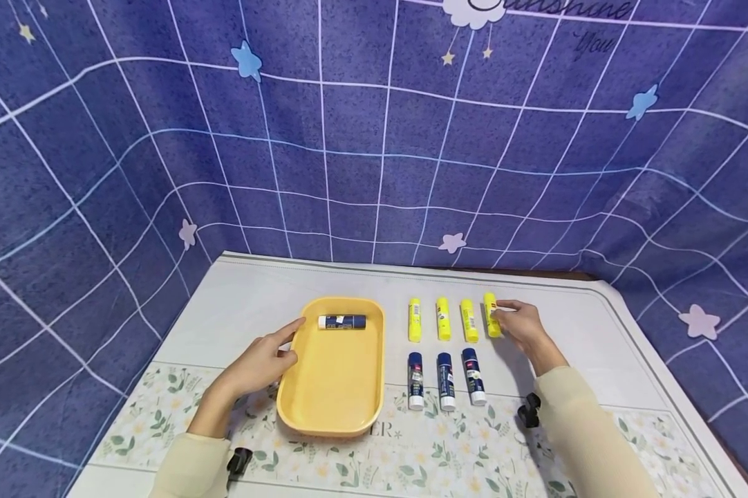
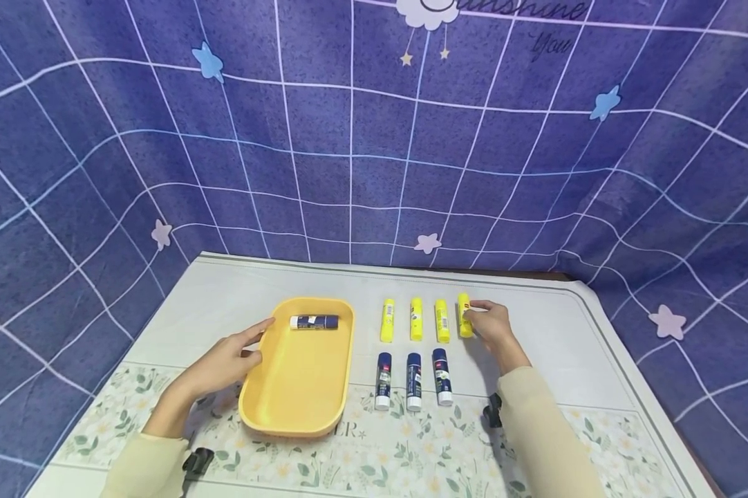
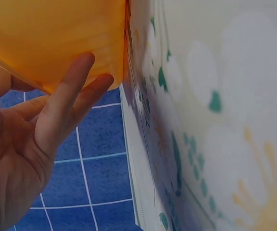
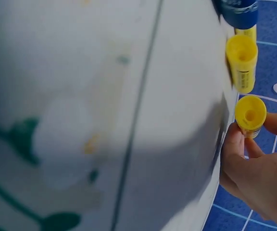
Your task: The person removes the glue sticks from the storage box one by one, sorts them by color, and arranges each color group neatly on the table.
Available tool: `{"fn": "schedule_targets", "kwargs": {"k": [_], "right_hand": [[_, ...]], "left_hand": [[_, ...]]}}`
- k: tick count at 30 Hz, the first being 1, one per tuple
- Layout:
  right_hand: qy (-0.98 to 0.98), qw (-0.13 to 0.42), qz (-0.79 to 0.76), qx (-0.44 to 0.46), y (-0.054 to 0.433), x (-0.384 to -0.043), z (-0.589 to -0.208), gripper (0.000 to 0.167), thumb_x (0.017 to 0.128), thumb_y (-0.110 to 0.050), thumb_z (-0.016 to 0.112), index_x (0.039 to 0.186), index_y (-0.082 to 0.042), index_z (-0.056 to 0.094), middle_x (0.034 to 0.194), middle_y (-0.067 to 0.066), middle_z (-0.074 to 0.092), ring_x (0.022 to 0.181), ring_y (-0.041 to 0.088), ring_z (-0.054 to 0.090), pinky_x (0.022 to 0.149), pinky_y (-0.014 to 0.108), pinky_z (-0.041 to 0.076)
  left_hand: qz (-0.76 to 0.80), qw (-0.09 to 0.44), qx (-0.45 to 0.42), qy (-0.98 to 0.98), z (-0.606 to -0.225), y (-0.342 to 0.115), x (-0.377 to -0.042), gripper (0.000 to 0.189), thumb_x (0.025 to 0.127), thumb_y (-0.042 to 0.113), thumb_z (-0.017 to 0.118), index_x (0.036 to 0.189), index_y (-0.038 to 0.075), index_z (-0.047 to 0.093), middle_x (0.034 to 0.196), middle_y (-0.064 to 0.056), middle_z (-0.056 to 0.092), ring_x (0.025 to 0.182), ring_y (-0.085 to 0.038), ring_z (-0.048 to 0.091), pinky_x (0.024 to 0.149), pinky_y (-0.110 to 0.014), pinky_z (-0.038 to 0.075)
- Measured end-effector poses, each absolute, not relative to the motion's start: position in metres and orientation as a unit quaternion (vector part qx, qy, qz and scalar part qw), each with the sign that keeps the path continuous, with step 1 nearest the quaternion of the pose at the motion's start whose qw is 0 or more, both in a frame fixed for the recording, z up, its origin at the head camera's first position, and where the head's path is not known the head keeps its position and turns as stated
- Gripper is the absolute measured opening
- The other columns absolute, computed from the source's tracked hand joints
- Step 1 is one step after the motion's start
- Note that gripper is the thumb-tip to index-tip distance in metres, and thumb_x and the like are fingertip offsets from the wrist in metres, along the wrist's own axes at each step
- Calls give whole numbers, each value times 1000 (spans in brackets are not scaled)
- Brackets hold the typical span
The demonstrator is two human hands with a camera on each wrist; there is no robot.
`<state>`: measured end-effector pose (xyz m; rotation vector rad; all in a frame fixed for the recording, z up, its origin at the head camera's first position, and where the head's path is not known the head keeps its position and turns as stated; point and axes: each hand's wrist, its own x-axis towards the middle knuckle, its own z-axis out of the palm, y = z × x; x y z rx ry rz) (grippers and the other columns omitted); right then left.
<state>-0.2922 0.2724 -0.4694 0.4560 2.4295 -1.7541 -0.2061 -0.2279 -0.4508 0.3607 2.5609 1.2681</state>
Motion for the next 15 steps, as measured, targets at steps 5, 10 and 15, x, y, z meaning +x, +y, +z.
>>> {"fn": "schedule_targets", "kwargs": {"k": [5,10,15], "right_hand": [[811,68,-561,154,275,-292,-476,55,97,-8,60,148,8,48,137,27,53,81,7,56,66,18,53],[832,61,-537,130,274,-289,-476,51,96,-8,63,142,12,53,119,22,62,78,7,59,67,19,55],[853,50,-508,111,272,-286,-471,50,94,-8,65,137,15,56,105,17,66,76,8,61,66,20,56]], "left_hand": [[435,131,127,882,-450,-228,-207,70,101,7,49,166,14,24,156,-33,43,52,-28,58,54,-39,57],[434,129,130,882,-451,-228,-207,69,101,7,49,166,13,24,157,-33,43,53,-28,59,55,-39,57],[437,129,130,881,-451,-227,-207,70,101,7,49,166,13,24,157,-33,42,54,-27,60,55,-39,57]]}}
